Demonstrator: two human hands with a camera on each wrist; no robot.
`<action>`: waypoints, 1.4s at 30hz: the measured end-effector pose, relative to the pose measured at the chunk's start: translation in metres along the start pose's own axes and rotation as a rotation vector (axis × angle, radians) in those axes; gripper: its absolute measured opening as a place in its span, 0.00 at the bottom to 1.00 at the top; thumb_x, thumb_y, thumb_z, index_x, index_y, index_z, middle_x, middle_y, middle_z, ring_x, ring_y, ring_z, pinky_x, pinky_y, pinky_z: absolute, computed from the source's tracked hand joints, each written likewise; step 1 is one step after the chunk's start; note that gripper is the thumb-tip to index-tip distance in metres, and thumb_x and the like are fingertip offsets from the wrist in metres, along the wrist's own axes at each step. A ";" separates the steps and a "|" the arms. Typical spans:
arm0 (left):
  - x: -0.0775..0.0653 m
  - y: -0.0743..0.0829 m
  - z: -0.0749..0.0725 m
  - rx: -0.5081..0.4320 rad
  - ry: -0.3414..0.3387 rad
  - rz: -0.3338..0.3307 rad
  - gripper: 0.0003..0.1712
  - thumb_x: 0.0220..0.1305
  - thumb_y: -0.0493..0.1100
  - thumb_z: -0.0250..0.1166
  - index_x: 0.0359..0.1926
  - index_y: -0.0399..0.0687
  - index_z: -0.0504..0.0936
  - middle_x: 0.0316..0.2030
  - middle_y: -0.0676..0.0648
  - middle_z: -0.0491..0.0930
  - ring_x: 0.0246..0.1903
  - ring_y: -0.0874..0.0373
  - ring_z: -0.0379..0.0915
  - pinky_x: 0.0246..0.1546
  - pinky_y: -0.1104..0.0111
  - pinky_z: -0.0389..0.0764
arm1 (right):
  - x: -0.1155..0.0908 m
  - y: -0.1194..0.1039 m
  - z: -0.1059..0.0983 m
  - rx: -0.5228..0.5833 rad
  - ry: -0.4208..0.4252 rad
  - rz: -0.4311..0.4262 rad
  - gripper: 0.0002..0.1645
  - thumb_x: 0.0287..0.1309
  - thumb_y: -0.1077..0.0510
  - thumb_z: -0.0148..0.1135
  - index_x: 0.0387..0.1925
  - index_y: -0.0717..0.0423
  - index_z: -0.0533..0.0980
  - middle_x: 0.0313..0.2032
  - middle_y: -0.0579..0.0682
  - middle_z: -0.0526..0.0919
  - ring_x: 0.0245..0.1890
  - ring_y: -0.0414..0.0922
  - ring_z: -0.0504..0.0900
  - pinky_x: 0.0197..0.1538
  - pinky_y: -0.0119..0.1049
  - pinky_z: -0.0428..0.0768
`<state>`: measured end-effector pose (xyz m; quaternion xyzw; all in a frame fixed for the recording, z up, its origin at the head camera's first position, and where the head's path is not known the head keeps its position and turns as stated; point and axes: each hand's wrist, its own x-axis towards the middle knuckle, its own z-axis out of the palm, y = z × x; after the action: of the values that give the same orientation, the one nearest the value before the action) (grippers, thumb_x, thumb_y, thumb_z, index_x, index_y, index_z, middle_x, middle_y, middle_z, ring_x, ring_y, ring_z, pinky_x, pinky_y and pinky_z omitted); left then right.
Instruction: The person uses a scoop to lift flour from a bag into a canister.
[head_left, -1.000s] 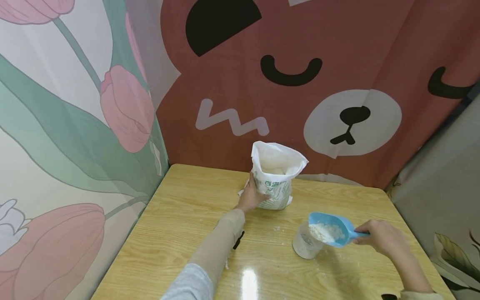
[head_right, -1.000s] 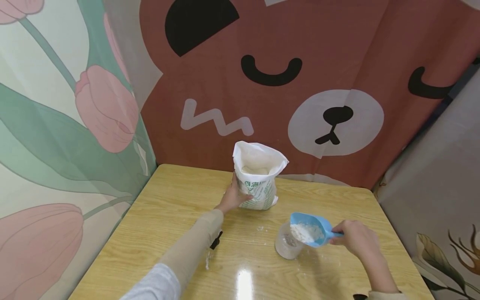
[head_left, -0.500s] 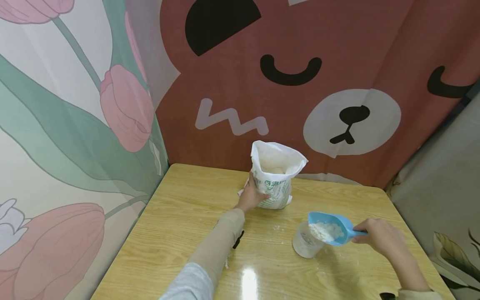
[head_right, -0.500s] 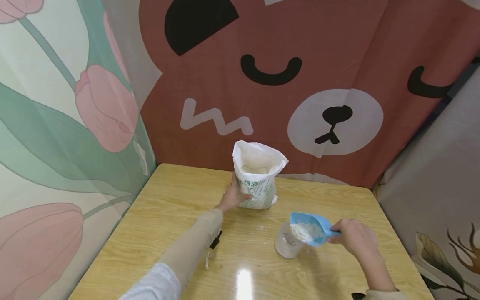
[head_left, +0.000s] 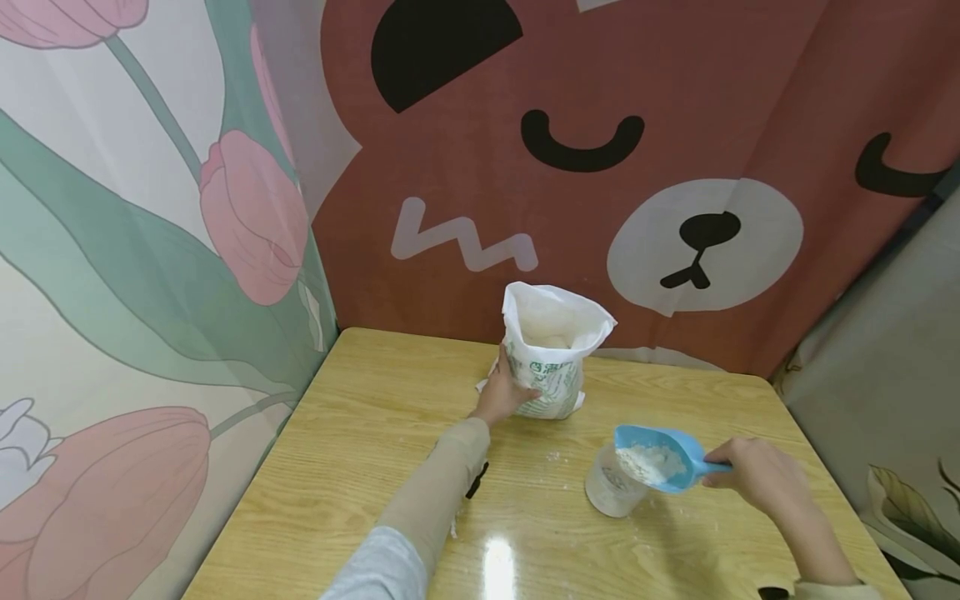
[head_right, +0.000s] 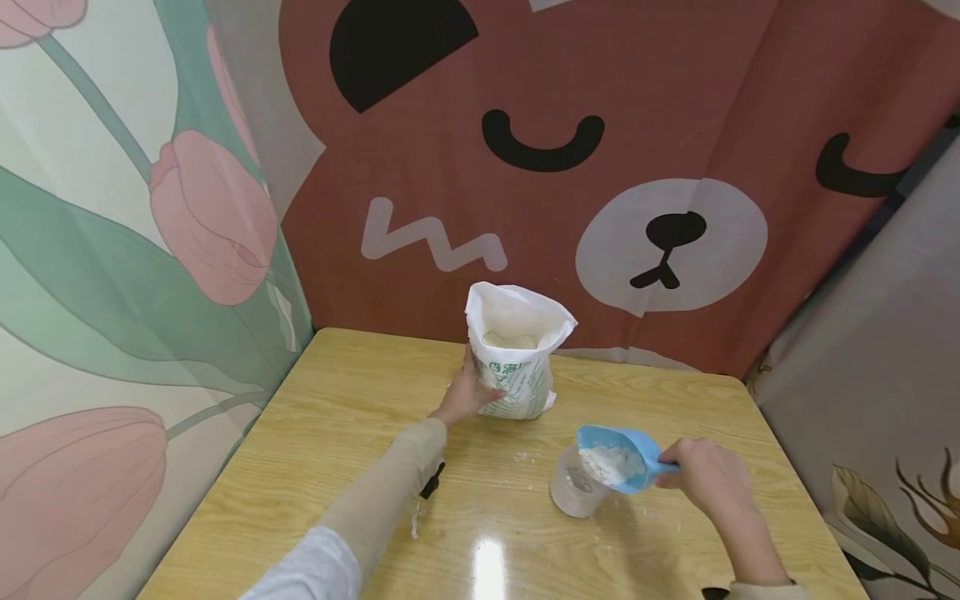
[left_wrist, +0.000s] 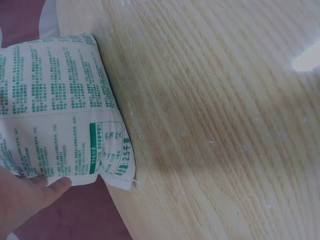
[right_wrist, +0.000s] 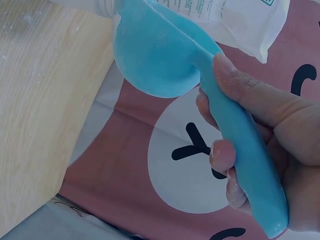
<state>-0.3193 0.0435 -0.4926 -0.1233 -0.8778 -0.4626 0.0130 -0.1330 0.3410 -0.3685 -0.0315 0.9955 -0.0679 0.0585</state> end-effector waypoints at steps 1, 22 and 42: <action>0.000 0.000 0.000 0.001 0.000 0.000 0.68 0.45 0.52 0.74 0.71 0.43 0.32 0.66 0.36 0.56 0.61 0.44 0.59 0.58 0.55 0.65 | 0.000 0.000 0.000 -0.006 0.010 -0.007 0.21 0.38 0.51 0.72 0.37 0.56 0.84 0.35 0.57 0.84 0.28 0.46 0.80 0.19 0.34 0.68; 0.000 -0.001 0.002 0.004 0.010 0.016 0.67 0.45 0.52 0.74 0.71 0.42 0.33 0.65 0.35 0.57 0.61 0.43 0.59 0.57 0.54 0.66 | -0.006 -0.010 0.002 -0.079 0.093 -0.044 0.17 0.37 0.54 0.72 0.35 0.53 0.84 0.35 0.57 0.84 0.24 0.44 0.79 0.15 0.34 0.64; -0.001 0.001 0.000 0.015 0.001 -0.009 0.67 0.46 0.52 0.73 0.71 0.41 0.33 0.66 0.35 0.55 0.62 0.43 0.57 0.58 0.54 0.64 | -0.008 -0.016 0.002 -0.135 0.099 -0.061 0.16 0.38 0.54 0.72 0.34 0.52 0.84 0.33 0.53 0.84 0.19 0.36 0.71 0.16 0.33 0.60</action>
<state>-0.3186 0.0440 -0.4922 -0.1188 -0.8817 -0.4564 0.0124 -0.1240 0.3256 -0.3673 -0.0625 0.9980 -0.0041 0.0050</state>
